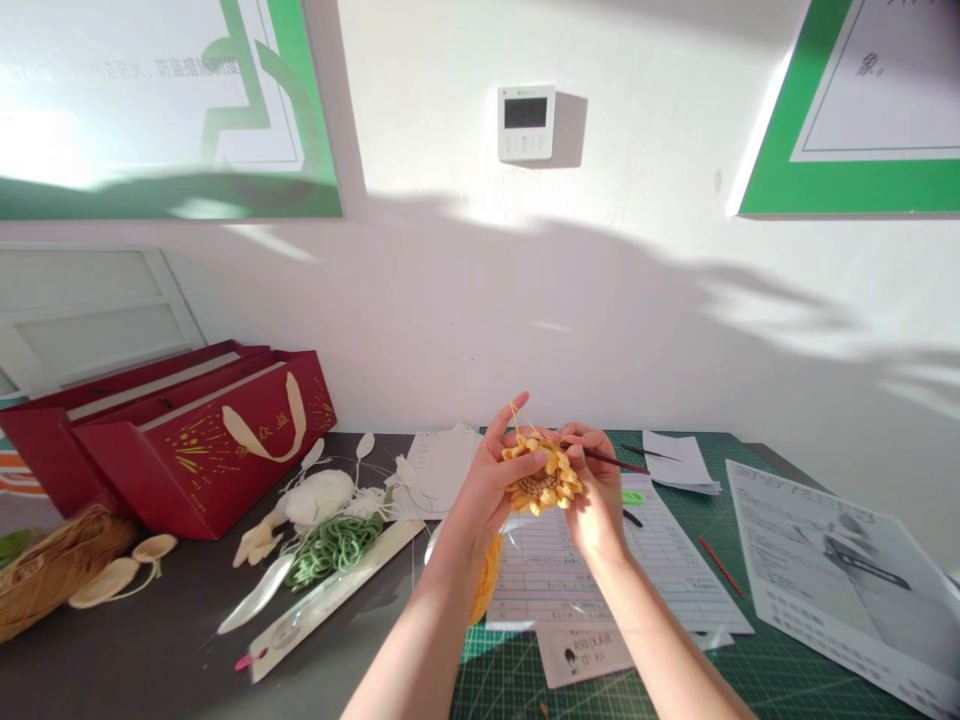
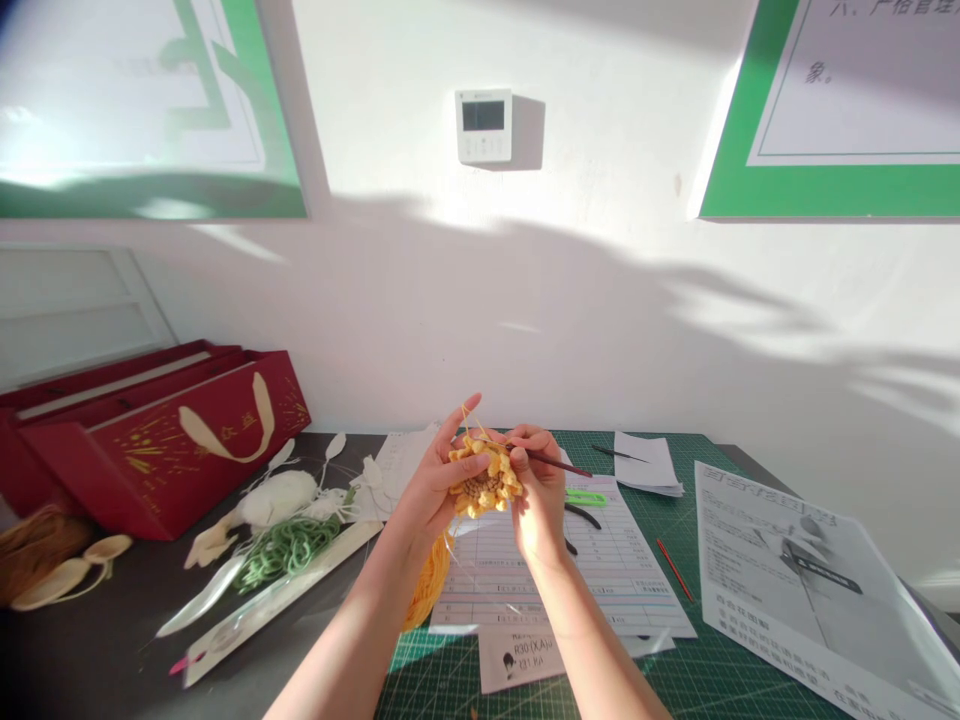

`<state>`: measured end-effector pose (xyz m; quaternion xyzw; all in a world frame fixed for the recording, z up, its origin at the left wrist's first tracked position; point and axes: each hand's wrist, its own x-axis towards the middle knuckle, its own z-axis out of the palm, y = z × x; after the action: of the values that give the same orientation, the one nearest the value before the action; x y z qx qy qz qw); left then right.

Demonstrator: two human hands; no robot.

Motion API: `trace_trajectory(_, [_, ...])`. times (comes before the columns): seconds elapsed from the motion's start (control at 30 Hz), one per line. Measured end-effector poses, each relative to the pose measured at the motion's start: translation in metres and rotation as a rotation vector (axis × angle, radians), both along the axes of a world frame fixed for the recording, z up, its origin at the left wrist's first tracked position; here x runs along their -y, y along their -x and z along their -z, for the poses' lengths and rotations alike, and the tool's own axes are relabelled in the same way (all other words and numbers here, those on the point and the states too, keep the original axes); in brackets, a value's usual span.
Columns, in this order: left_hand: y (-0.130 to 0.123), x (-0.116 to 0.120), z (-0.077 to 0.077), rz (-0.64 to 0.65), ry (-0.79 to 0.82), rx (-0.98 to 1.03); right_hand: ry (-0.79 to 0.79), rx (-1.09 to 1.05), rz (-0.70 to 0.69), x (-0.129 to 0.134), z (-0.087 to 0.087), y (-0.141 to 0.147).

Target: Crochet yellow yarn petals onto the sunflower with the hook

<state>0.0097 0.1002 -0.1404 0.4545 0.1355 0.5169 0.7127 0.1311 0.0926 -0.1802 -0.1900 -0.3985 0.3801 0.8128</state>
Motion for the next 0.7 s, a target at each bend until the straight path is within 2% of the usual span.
trace_trajectory(0.37, [0.0033,0.0019,-0.0016,0.066,-0.041,-0.023,-0.006,-0.025,-0.017,-0.0017,0.0007,-0.0047])
trace_trajectory(0.7, [0.0073,0.0025,0.0005,0.113,-0.039,-0.03,0.081,-0.092,-0.082,0.0063,0.0003,0.0033])
